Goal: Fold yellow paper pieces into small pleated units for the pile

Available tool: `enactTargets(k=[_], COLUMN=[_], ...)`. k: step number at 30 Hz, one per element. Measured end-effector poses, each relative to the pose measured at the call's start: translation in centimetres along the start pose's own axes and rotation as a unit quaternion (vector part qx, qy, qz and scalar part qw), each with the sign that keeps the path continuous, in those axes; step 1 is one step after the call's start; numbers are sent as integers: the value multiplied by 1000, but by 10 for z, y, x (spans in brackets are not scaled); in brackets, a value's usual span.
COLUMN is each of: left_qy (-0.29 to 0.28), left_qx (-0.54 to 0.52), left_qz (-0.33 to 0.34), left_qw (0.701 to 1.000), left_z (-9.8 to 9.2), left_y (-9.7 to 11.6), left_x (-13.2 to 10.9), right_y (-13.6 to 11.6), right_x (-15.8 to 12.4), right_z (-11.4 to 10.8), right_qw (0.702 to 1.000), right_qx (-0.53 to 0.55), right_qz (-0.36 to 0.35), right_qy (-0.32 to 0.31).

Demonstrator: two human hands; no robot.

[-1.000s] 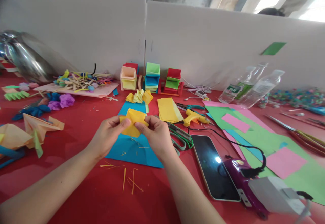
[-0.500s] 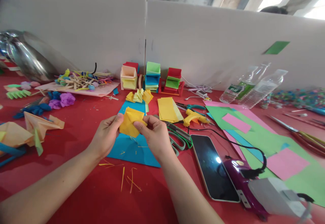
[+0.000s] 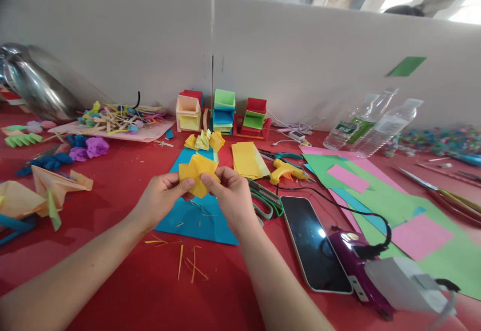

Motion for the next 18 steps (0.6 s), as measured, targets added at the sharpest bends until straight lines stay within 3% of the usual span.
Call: enactTargets(k=[7,12,18], left_qy=[-51,-33,-42], left_qx=[48,28,24], left_qz=[-18,15,-5], left_qw=[997,999,999], left_z=[5,5,3], left_y=[3,3,2], left_x=[-1,0,0], right_y=[4,6,5], right_x=[2,2,0], right_z=[1,1,4], right_qw=[999,1000,999], right_qx=[-14,6,-8], right_qz=[-5,11,41], right_qy=[-30,-28,-31])
Point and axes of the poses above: each hand's wrist, its own x-axis towards the middle knuckle, its own z-axis out of the palm, y = z × x, the point moved 5 cm from there along x, towards the middle knuckle, and after that the axes turned 13 degrees about z, right-handed, at the moved point
